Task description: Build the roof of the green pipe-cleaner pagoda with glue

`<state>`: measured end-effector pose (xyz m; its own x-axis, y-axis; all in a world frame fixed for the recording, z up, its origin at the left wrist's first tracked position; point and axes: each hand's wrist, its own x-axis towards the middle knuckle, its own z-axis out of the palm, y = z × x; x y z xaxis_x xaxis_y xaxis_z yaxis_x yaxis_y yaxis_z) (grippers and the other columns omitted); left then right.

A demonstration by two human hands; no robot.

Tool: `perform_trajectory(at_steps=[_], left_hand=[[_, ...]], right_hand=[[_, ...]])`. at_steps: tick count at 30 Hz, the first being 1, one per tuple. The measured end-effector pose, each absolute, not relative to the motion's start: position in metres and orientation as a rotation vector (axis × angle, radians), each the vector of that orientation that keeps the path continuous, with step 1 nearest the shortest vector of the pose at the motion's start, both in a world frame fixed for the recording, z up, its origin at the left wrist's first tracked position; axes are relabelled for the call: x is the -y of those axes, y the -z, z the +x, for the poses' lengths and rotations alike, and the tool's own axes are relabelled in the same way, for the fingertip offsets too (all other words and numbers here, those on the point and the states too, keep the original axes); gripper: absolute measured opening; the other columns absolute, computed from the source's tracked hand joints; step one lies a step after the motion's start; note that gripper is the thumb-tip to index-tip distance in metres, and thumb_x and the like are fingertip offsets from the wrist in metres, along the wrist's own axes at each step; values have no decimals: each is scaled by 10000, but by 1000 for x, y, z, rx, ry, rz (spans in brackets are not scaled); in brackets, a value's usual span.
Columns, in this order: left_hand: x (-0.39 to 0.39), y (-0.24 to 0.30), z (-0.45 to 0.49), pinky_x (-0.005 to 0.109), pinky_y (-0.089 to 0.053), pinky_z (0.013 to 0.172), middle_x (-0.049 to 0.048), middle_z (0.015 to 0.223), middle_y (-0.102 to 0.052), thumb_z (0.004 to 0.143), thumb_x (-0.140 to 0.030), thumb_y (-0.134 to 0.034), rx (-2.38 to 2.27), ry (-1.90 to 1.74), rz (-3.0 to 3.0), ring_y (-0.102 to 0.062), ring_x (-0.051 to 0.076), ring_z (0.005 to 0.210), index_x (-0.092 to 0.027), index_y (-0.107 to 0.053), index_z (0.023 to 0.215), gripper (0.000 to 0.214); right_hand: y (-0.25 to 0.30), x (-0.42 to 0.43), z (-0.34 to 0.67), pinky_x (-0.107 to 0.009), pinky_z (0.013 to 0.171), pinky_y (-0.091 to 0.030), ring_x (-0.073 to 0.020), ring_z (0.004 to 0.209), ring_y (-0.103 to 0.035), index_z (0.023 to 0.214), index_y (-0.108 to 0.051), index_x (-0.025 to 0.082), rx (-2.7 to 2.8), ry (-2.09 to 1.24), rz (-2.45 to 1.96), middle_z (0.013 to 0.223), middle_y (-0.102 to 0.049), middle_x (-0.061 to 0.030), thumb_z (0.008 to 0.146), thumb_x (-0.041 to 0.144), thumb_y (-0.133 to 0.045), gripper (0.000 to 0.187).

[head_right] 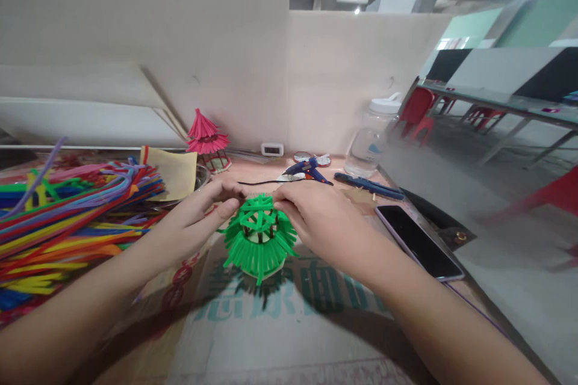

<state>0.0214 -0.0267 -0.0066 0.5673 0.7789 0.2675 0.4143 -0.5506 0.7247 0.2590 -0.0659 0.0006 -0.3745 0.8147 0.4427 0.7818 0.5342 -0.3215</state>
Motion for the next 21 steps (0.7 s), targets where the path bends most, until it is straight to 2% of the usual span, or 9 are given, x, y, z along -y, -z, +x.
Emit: perform_trajectory(at_steps=[3, 11, 14, 17, 21], left_hand=[[25, 12, 24, 273, -517, 768, 21, 1043, -661, 1023, -458, -438, -950, -799, 2174, -638, 172, 920, -223, -575, 1078, 278], [24, 11, 23, 300, -517, 826, 33, 1082, -645, 1027, -429, -444, -894, -783, 2116, -641, 183, 970, -216, -568, 1116, 262], [24, 9, 23, 326, -498, 942, 50, 1147, -641, 1032, -355, -453, -859, -860, 2223, -617, 196, 1090, -217, -596, 1128, 221], [26, 6, 22, 367, -409, 1098, 69, 1273, -599, 1024, -274, -467, -814, -945, 2424, -538, 212, 1256, -220, -657, 1131, 225], [29, 5, 20, 385, -396, 1113, 83, 1305, -569, 1015, -230, -473, -789, -971, 2629, -525, 217, 1273, -218, -688, 1165, 262]], right_hand=[[-1, 66, 259, -281, 660, -431, -172, 778, -665, 931, -701, 206, 2224, -95, -1289, 901, -756, -29, 959, 173, -553, 154], [-11, 66, 267, -281, 642, -405, -154, 705, -597, 934, -689, 208, 2184, -19, -1291, 801, -697, -9, 946, 163, -557, 140], [-13, 68, 269, -292, 719, -440, -171, 829, -619, 1055, -726, 216, 2191, -31, -1114, 900, -714, -38, 939, 94, -515, 270], [-9, 70, 266, -302, 747, -452, -179, 888, -611, 1102, -750, 219, 2227, -46, -1020, 964, -696, -60, 925, 71, -504, 337], [-4, 69, 262, -307, 705, -439, -181, 826, -586, 1083, -774, 215, 2235, -57, -1059, 876, -656, -56, 895, 49, -485, 384]])
